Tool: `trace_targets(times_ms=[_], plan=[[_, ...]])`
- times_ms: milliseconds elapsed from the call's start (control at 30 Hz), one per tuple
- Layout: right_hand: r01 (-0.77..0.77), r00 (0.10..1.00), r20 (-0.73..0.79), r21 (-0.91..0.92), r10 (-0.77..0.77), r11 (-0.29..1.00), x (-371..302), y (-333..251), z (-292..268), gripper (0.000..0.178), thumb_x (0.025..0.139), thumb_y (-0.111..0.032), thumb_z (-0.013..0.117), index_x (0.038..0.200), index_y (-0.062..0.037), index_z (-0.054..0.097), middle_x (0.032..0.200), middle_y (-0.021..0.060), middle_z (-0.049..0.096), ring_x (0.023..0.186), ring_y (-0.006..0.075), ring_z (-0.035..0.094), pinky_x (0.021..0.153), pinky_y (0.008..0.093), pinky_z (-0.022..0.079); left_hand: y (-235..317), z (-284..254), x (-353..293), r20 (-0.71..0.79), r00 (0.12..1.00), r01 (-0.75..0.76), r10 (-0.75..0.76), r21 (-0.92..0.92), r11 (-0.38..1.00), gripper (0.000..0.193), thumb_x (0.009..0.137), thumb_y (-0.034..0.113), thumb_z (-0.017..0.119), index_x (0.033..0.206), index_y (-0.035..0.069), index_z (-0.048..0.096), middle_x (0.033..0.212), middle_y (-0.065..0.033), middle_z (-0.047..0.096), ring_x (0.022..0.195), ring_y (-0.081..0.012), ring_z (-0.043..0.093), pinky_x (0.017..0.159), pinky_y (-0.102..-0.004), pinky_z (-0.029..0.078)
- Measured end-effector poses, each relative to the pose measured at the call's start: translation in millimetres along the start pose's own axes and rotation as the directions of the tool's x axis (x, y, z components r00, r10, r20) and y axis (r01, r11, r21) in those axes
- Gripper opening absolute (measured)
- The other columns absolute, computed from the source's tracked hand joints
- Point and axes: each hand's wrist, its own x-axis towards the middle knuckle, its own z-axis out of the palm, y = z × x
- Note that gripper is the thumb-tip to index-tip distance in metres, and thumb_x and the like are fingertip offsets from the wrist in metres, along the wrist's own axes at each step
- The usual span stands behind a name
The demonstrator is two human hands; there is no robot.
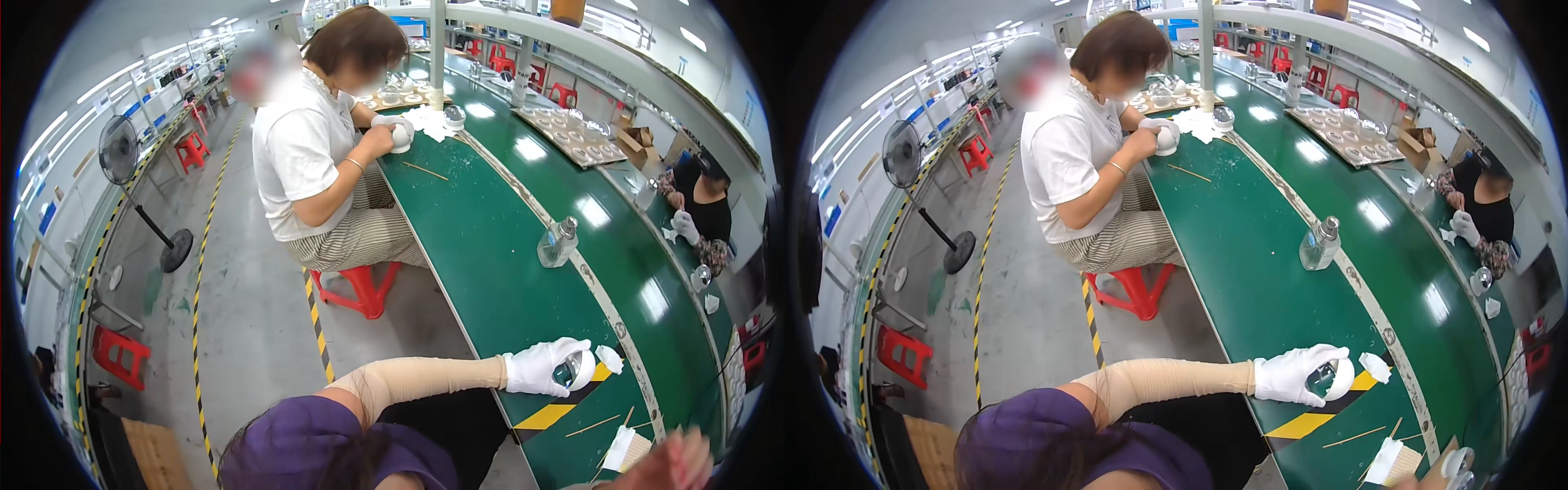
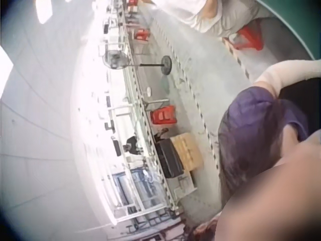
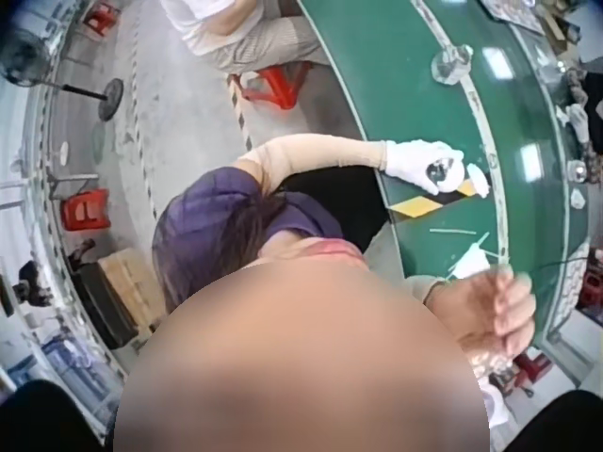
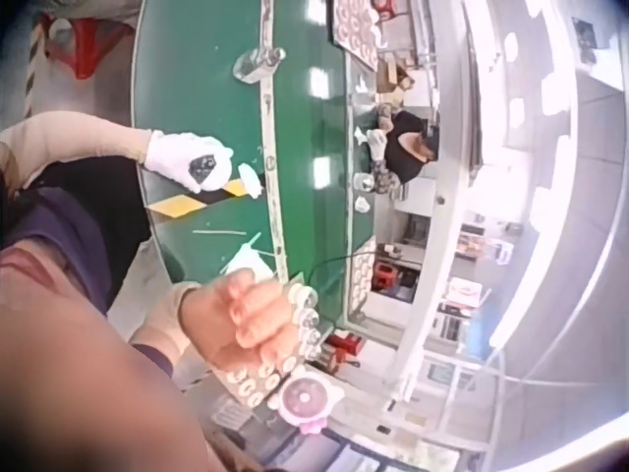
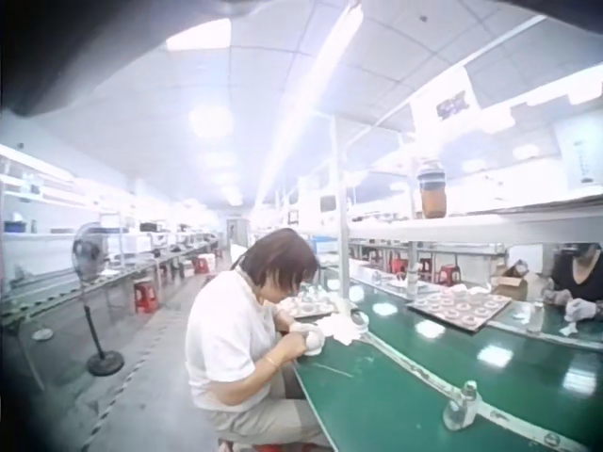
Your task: Applying a substance to small electronic components using an applicator stick on an assembly line.
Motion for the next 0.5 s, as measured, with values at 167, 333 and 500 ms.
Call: trace_targets(times_ms=[167, 333, 500], plan=[[-0.375, 0.703, 0.563, -0.226, 0.435, 0.899, 59, 24, 36, 0.011, 0.094, -0.021, 0.064, 0.103, -0.0232, 0.059, 0.107, 0.0006, 0.056, 0.11, 0.0272, 0.05, 0.103, 0.0489, 0.033, -1, 2, 3, -0.006, 1.0, -0.002, 0.002, -0.026, 1.0, 0.095, 0.07, 0.025, 0.083, 0.147, 0.007, 0.03, 0.136, -0.0213, 0.045, 0.115, -0.0394, 0.057, 0.099, -0.0411, 0.048], [-0.314, 0.564, 0.73, -0.243, 0.386, 0.918, 77, 19, 62, 0.016, 0.091, -0.023, 0.067, 0.105, -0.0276, 0.06, 0.107, -0.0001, 0.059, 0.111, 0.0241, 0.052, 0.106, 0.0513, 0.028, -7, -2, -3, -0.024, 0.999, 0.021, -0.022, -0.02, 1.0, 0.095, 0.071, 0.027, 0.082, 0.147, 0.006, 0.03, 0.136, -0.0216, 0.046, 0.114, -0.0394, 0.057, 0.098, -0.0405, 0.048], [-0.332, 0.65, 0.73, 0.024, 0.21, 0.943, 87, 33, 67, 0.007, 0.091, -0.017, 0.065, 0.098, -0.0173, 0.064, 0.092, 0.0037, 0.063, 0.089, 0.0191, 0.06, 0.091, 0.0428, 0.042, 3, 4, 5, 0.011, 1.0, 0.017, -0.017, -0.006, 1.0, 0.097, 0.069, 0.026, 0.085, 0.147, 0.007, 0.029, 0.135, -0.0232, 0.047, 0.116, -0.0408, 0.057, 0.099, -0.0431, 0.047]])
